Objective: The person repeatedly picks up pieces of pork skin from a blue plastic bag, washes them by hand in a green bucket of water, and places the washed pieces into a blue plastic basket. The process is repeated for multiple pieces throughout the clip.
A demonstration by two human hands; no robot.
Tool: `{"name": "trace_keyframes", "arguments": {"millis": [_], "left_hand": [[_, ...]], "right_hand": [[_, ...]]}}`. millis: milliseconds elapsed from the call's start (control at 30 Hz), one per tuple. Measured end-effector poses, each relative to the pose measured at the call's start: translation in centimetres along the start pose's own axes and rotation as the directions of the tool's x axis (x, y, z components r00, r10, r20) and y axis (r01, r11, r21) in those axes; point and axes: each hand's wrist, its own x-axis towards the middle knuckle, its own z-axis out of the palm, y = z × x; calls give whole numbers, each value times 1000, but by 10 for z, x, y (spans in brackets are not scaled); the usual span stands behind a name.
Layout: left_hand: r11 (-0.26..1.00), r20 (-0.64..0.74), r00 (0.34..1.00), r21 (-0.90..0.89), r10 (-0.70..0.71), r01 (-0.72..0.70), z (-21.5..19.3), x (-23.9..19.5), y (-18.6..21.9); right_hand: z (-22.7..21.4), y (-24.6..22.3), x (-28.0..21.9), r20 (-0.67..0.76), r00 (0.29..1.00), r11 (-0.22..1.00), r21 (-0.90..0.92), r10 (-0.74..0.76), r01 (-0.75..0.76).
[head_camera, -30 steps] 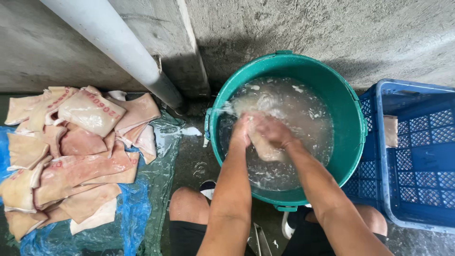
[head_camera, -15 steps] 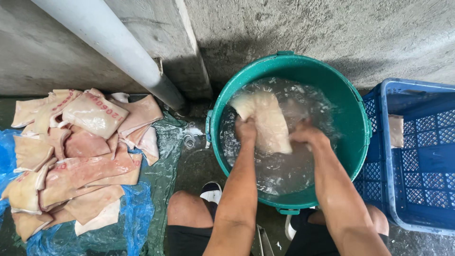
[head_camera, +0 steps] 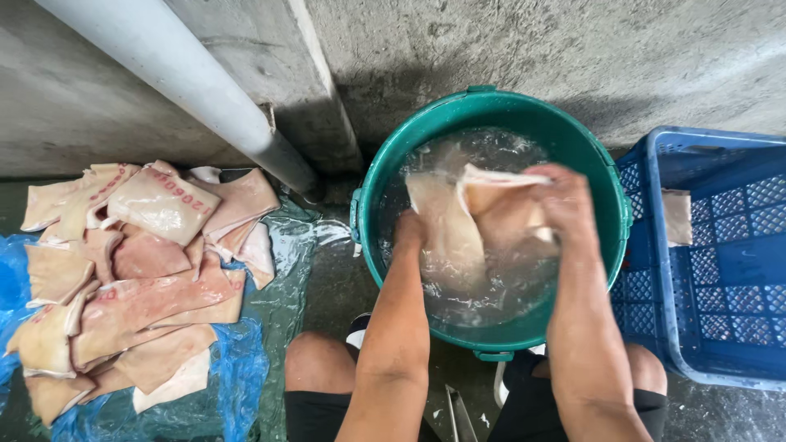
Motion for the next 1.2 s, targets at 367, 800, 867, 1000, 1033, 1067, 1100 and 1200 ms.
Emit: {"name": "trace_keyframes", "arguments": {"millis": [367,800,867,1000,1033,1067,1100,1200], "left_hand": [[861,102,889,-322,445,-394,-42,-35,92],[985,268,961,-172,68,-22,60,-5,18],[968,150,966,-169,210,-184,55,-3,18],[796,465,884,-551,42,252,2,-2,44],[755,496,867,-588,53,290,-11,-11,52],[713,526,847,-622,75,323,-22,-17,65],[668,554,827,-652,98,358,-33,-23,77],[776,319,876,-623,361,-93,-34,-50,112]], "right_hand": [[2,59,43,244,970,664,726,-8,-177],[80,78,21,143,954,891,-343,-264,297],[75,57,13,67,892,826,-351,-448,441],[54,43,18,-2,994,958,266,-110,107],[46,48,23,23,994,893,442,-104,83],[36,54,32,41,993,798,600,-106,61],[29,62,40,57,992,674,738,-113,34],[16,88,54,141,990,425,896,0,-127]]}}
